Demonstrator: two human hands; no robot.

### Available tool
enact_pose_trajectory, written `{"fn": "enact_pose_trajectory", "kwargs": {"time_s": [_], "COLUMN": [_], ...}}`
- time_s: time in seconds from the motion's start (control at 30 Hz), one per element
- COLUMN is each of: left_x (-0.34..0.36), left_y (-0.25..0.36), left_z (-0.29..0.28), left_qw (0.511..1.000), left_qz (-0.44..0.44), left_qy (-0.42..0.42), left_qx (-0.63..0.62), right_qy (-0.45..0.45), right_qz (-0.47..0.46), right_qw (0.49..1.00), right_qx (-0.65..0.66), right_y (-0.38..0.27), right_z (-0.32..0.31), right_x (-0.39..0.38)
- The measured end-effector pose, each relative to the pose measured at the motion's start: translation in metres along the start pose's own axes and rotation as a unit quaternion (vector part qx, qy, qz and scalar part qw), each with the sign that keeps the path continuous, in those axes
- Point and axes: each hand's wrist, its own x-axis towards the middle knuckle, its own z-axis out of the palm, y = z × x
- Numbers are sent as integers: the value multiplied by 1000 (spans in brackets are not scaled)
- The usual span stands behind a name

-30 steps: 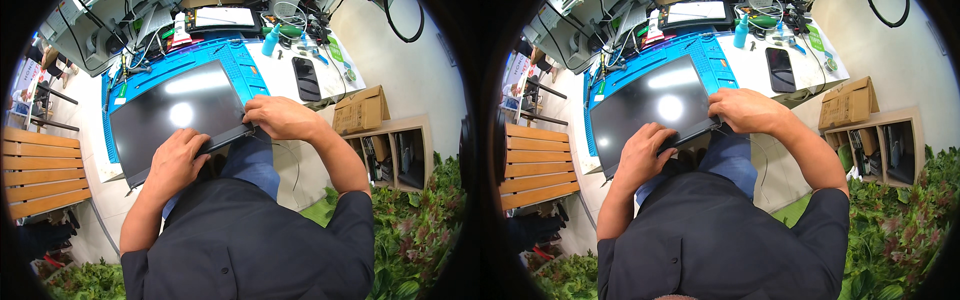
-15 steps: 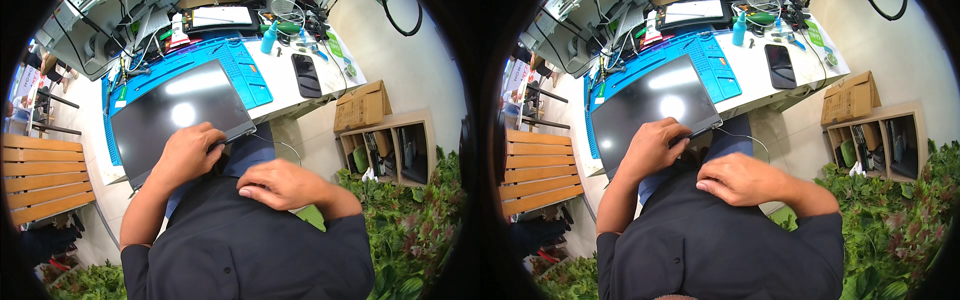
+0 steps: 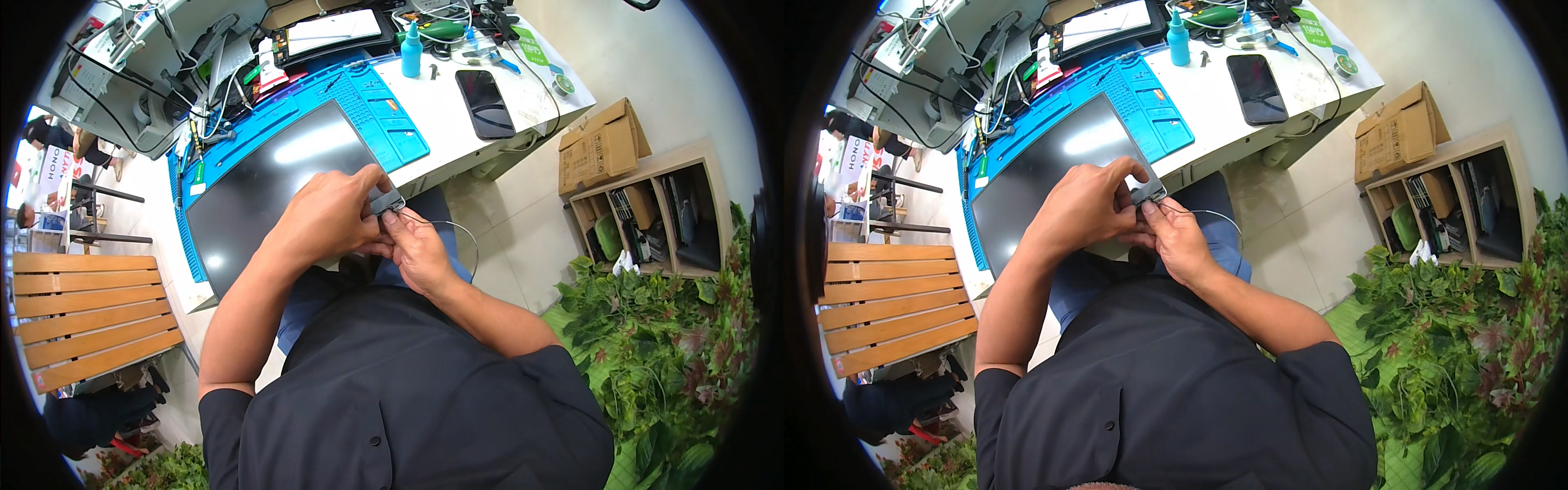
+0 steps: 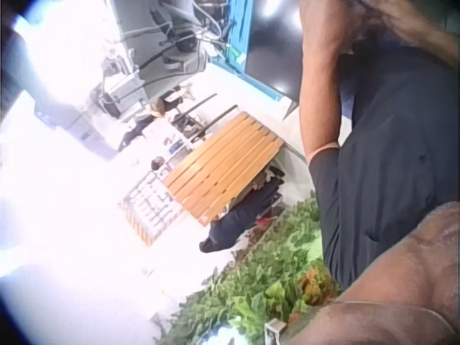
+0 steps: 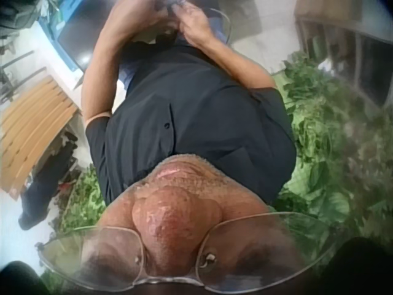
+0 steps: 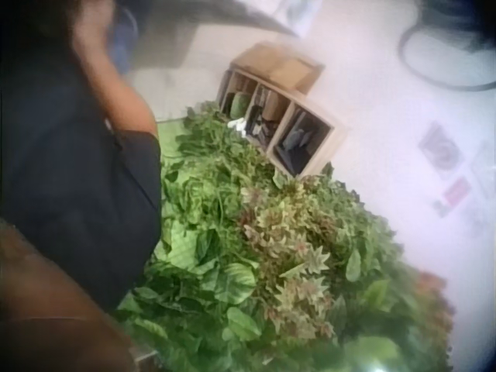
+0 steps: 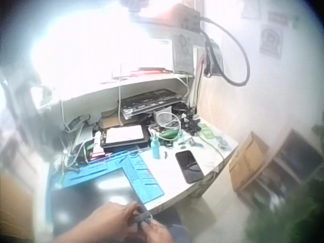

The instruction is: The person detaches the screen assembly from a laptop base and uses an air blower on the hinges.

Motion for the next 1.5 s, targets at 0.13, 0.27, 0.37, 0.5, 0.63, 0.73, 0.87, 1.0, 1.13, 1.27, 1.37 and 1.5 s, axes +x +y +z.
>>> {"fn": "enact_pose_trajectory", "kwargs": {"time_s": [0.13,0.27,0.37,0.5,0.63,0.73,0.87,1.0,1.13,1.27,1.37,1.5], "left_x": [6,14,18,16,23,25,27,31,35,40,43,38], "left_y": [5,5,7,8,2,6,11,17,19,18,18,21], "left_z": [-5,-7,-5,3,-3,-4,-2,-6,-7,-1,-2,-5], "left_qw": [1000,999,999,997,998,996,990,985,983,977,977,979], "left_qz": [-12,-18,-2,-6,8,3,25,19,22,16,19,35], "left_qy": [-17,-41,-30,-25,-43,-59,-75,-119,-131,-141,-150,-142], "left_qx": [-6,5,45,69,55,70,116,122,131,157,149,140], "right_qy": [-3,-12,-13,-16,-2,4,-21,-2,7,17,38,68], "right_qz": [5,12,16,17,9,5,-9,-16,-23,-23,-18,-19], "right_qw": [1000,1000,1000,999,1000,1000,999,999,999,1000,999,997], "right_qx": [15,11,22,21,29,25,48,47,33,9,1,-19], "right_y": [2,6,8,9,6,6,8,5,5,2,0,2], "right_z": [-2,-7,-7,-8,-6,-4,-11,-9,-7,-2,0,2], "right_x": [1,1,1,0,0,0,2,2,4,5,6,8]}}
